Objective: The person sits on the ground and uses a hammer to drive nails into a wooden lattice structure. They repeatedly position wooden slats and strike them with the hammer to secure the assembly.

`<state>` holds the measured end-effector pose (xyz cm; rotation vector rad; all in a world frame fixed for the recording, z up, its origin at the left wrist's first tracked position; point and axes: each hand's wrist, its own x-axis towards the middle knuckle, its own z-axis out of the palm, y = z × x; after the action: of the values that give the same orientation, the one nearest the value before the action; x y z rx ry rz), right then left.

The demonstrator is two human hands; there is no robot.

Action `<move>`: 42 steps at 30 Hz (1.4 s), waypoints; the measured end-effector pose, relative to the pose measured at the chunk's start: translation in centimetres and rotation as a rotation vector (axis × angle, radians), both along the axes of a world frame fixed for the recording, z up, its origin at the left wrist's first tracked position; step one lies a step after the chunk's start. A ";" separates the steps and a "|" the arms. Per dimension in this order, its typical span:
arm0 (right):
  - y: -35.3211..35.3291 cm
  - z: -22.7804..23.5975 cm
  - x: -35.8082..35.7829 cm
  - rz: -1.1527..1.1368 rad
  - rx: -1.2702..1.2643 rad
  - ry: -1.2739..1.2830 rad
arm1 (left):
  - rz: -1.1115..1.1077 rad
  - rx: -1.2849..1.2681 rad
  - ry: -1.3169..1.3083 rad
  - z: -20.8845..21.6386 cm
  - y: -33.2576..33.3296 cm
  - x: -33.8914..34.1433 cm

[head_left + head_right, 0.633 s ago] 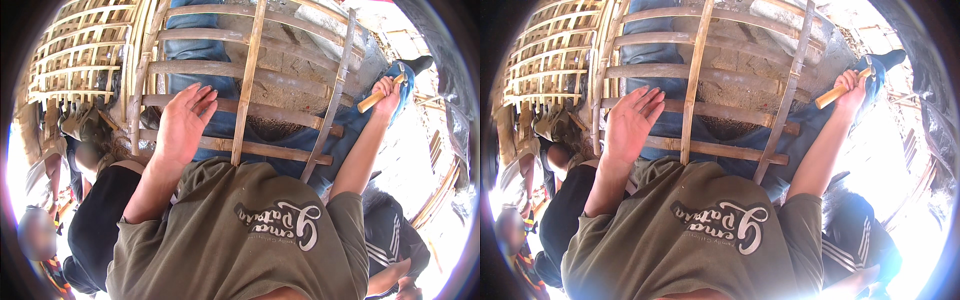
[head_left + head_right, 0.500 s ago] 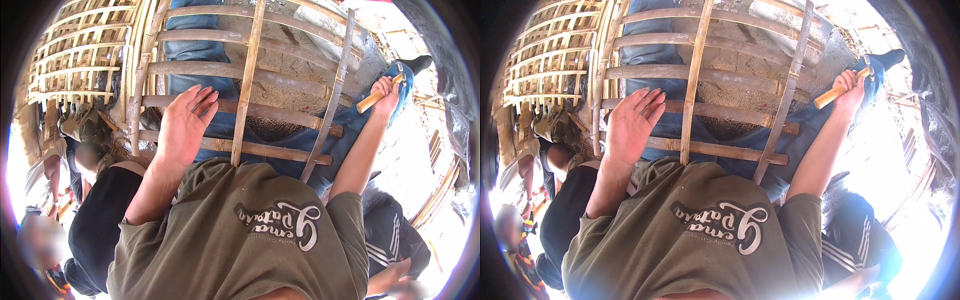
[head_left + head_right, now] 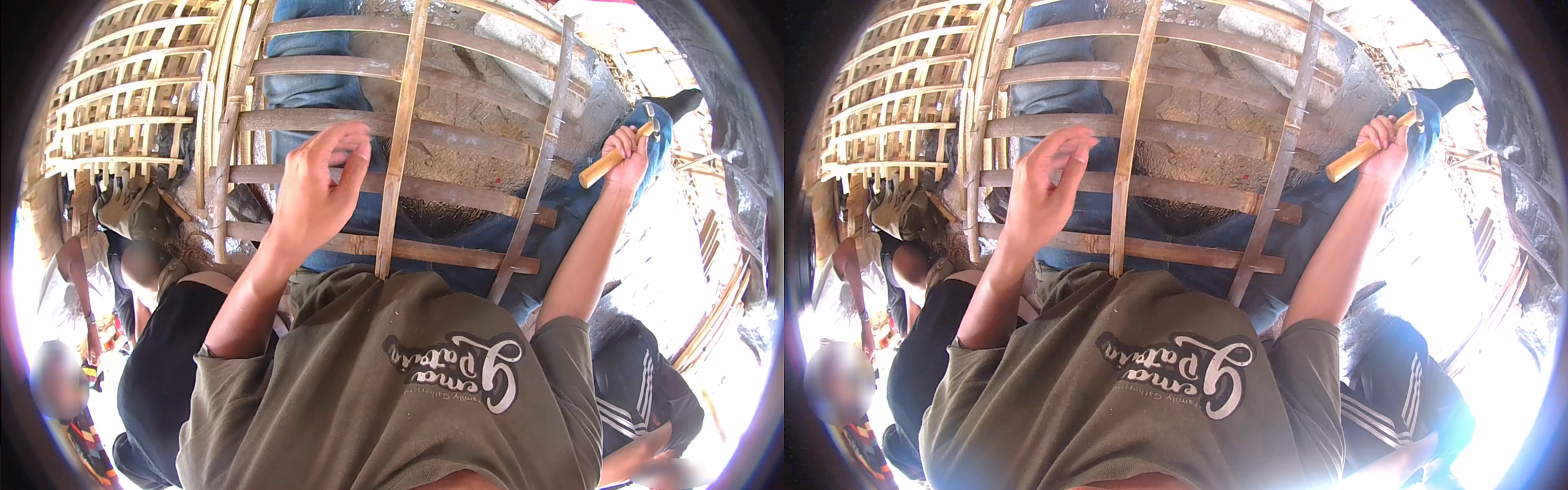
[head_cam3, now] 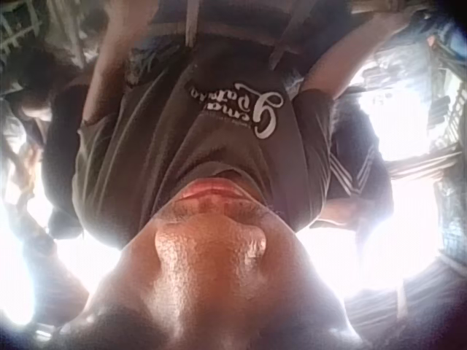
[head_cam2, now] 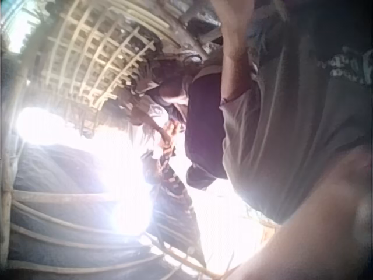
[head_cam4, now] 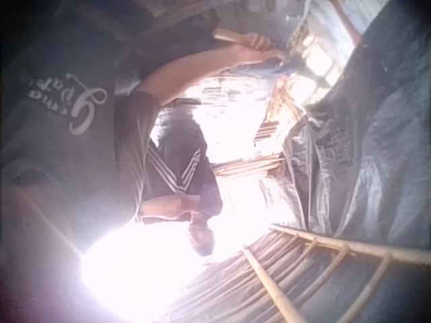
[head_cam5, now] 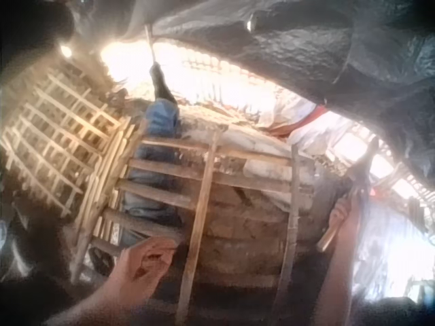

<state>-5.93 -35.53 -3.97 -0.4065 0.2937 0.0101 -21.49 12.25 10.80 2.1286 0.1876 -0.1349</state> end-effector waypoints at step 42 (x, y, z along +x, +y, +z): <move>1.1 0.5 -1.1 -0.049 -0.028 0.073 | -0.600 0.703 -0.481 -1.8 5.3 7.9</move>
<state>-7.01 -34.45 -3.49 -0.4276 0.3758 -0.0269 -13.63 17.52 8.98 2.7753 -0.8015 0.1181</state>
